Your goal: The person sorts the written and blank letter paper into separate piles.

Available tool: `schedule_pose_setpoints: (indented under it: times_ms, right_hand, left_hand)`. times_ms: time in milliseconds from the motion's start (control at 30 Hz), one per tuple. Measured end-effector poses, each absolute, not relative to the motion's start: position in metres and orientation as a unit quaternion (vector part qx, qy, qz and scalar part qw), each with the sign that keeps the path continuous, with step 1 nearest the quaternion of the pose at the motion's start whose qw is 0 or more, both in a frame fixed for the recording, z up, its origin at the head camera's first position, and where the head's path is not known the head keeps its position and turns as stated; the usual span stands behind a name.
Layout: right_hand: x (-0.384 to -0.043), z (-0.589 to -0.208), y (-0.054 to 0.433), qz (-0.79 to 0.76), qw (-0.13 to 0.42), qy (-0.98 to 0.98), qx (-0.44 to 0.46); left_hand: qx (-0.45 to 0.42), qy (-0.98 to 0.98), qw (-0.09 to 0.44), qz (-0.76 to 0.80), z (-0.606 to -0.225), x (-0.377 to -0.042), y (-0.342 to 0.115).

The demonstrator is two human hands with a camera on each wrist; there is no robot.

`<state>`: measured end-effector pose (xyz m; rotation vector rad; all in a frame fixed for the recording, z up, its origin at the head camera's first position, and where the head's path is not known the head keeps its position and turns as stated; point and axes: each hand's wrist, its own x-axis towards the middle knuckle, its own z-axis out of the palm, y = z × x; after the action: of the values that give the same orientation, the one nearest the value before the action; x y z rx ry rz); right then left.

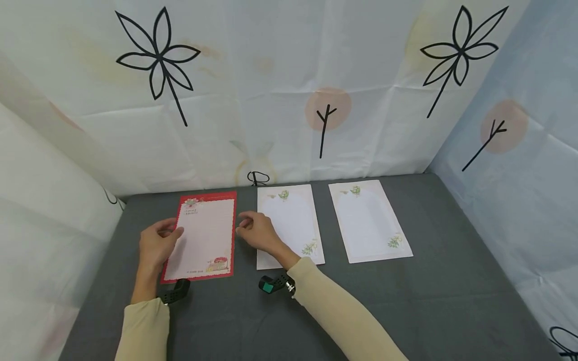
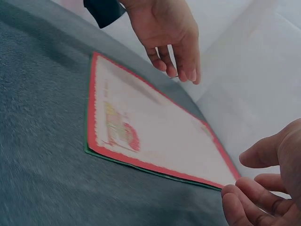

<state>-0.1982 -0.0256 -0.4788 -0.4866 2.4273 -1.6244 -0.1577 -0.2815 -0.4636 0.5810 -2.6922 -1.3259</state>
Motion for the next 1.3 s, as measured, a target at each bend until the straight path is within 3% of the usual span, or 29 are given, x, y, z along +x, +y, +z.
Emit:
schedule_pose_setpoints:
  times_ms: [533, 967, 1300]
  right_hand:
    - [-0.201, -0.468, 0.032, -0.536, 0.05, 0.829, -0.153]
    - [-0.199, -0.463, 0.08, -0.53, 0.001, 0.834, -0.157]
    - [-0.195, -0.463, 0.113, -0.54, 0.0, 0.83, -0.139]
  left_hand:
    - [0.078, -0.865, 0.034, -0.494, -0.46, -0.164, -0.218]
    - [0.039, -0.842, 0.012, -0.537, -0.476, -0.176, -0.164]
    - [0.029, -0.852, 0.022, -0.523, -0.486, -0.178, -0.139]
